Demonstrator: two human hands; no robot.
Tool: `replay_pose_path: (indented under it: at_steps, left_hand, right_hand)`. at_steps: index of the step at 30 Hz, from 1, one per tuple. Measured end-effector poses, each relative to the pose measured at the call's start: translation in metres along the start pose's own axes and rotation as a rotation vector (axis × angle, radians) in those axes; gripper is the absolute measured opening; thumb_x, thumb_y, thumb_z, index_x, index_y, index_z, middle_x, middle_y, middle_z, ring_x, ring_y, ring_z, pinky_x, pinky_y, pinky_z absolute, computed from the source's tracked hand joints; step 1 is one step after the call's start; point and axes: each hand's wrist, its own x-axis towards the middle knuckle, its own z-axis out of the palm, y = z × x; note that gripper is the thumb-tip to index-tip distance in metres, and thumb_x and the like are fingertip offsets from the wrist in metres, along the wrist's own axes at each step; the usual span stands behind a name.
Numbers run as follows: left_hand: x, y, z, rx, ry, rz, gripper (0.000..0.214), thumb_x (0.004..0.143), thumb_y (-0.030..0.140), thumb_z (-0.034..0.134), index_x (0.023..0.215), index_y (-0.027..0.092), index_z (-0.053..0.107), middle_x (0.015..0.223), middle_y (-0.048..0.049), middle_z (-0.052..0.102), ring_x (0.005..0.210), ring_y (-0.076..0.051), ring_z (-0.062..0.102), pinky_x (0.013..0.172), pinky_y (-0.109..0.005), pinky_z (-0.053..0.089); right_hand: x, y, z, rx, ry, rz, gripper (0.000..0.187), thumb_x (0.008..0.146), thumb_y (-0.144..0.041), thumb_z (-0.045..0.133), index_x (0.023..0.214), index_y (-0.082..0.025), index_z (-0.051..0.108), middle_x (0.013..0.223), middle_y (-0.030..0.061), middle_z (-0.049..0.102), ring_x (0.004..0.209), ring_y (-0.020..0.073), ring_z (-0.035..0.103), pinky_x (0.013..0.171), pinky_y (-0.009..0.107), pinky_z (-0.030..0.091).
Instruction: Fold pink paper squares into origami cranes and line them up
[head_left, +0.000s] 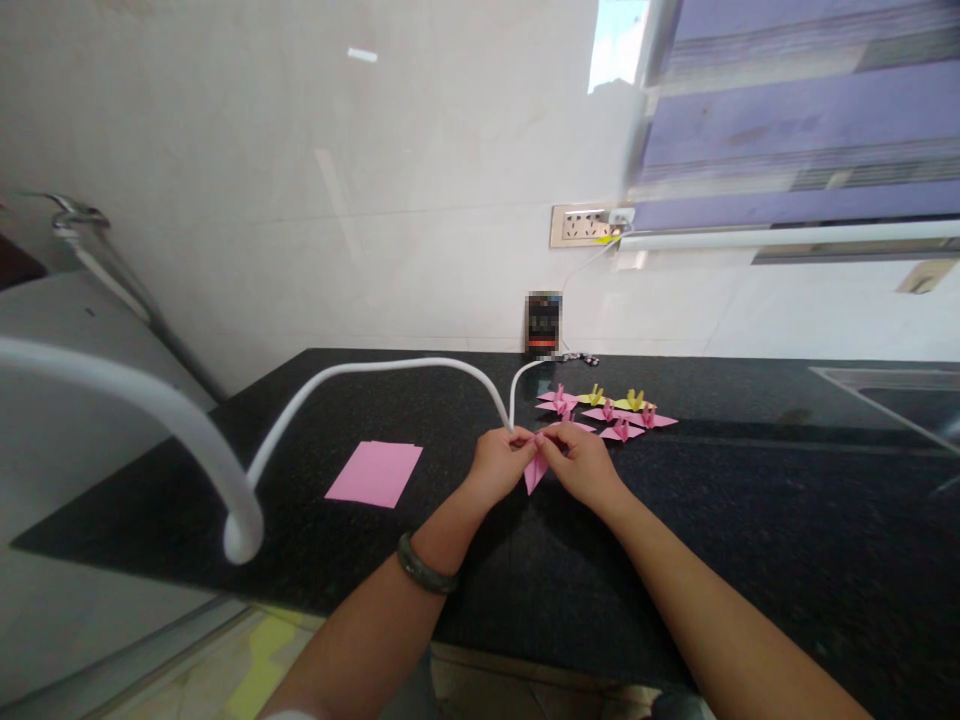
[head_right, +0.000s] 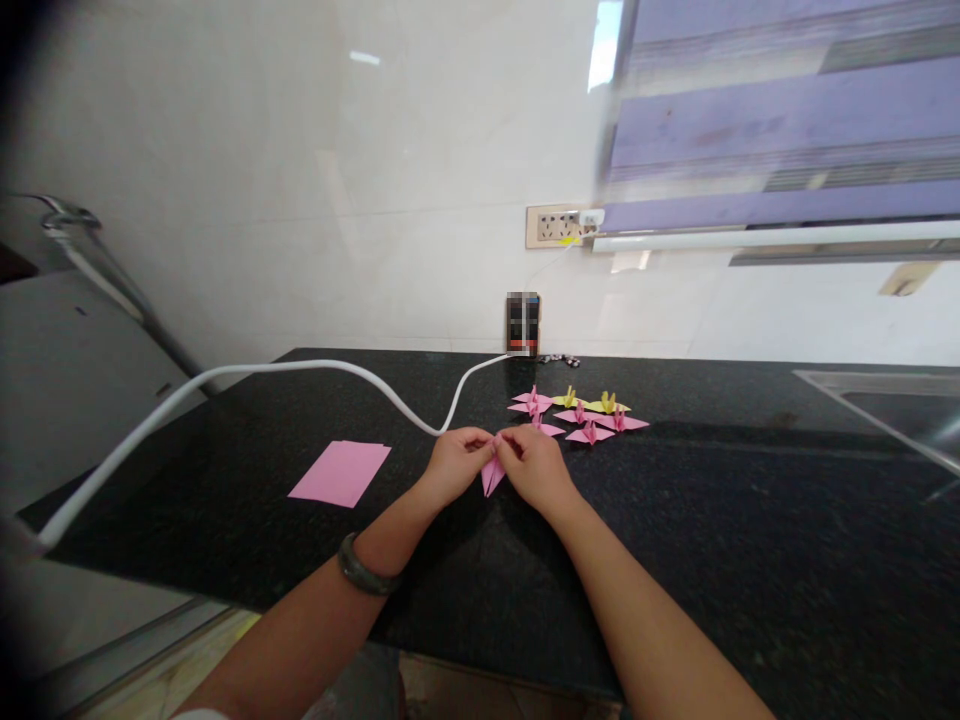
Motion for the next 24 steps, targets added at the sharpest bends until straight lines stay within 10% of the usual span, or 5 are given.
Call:
replay_pose_path:
  at_steps: [24]
  left_hand:
    - [0.0009,-0.0001,-0.0021,-0.040,-0.049,-0.013,0.029,0.069,0.038,0.050,0.075,0.013,0.063,0.068,-0.0046,0.063,0.060,-0.013,0.054,0.055,-0.022,0.040]
  right_hand:
    - [0.0010,-0.0005,-0.0023,0.057,-0.036,0.017,0.020,0.077,-0.021,0.042,0.076,-0.017,0.061,0.070,0.0026,0.060,0.066,0.0136,0.053,0.062,0.024,0.039]
